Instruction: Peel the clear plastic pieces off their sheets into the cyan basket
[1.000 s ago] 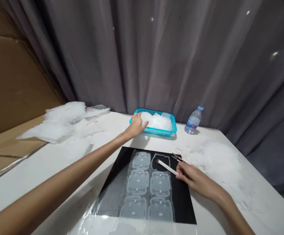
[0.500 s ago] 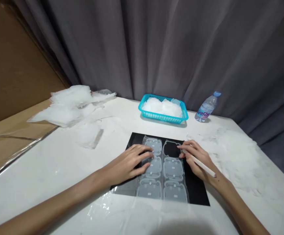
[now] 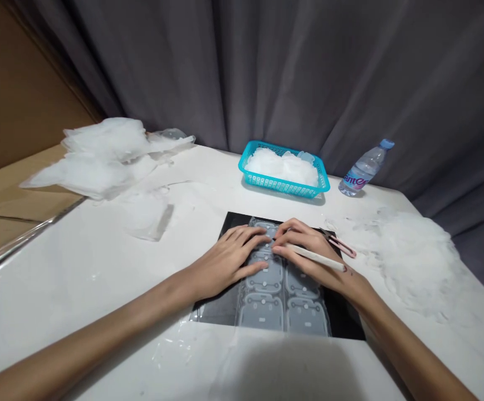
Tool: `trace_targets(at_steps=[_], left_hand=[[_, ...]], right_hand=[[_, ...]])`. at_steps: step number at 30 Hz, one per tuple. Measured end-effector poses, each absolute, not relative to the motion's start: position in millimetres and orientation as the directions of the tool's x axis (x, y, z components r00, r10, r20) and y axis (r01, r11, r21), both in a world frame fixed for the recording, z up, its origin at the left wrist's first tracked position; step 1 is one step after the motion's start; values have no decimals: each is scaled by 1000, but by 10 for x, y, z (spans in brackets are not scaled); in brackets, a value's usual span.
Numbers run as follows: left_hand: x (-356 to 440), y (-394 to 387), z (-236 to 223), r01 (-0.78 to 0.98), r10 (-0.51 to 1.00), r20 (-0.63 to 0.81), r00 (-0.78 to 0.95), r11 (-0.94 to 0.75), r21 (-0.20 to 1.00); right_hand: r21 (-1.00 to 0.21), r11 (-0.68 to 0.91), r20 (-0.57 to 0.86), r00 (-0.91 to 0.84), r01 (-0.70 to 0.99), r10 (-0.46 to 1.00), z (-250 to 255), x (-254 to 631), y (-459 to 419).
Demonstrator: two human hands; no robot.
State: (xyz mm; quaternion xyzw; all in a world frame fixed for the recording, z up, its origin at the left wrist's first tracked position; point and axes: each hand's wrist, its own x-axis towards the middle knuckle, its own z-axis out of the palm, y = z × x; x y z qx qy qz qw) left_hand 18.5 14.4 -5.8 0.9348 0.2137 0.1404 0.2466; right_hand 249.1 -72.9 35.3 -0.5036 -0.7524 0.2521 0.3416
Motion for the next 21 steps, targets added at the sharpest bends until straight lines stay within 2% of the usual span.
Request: trace_targets(at_steps=[9,14,21], left_hand=[[185,235,-52,318,472,158,867,-770,553],[190,295,-27,341,481,160,862,-784,520],[206,301,-30,336,483,170,859,-782,525]], right_hand=[[-816,191,170,-88,545,981,200,2530,-761],[-791,273,205,-184,548,961,156,2502,-739],[-782,315,236,-212,539,948,75,2482,-764]])
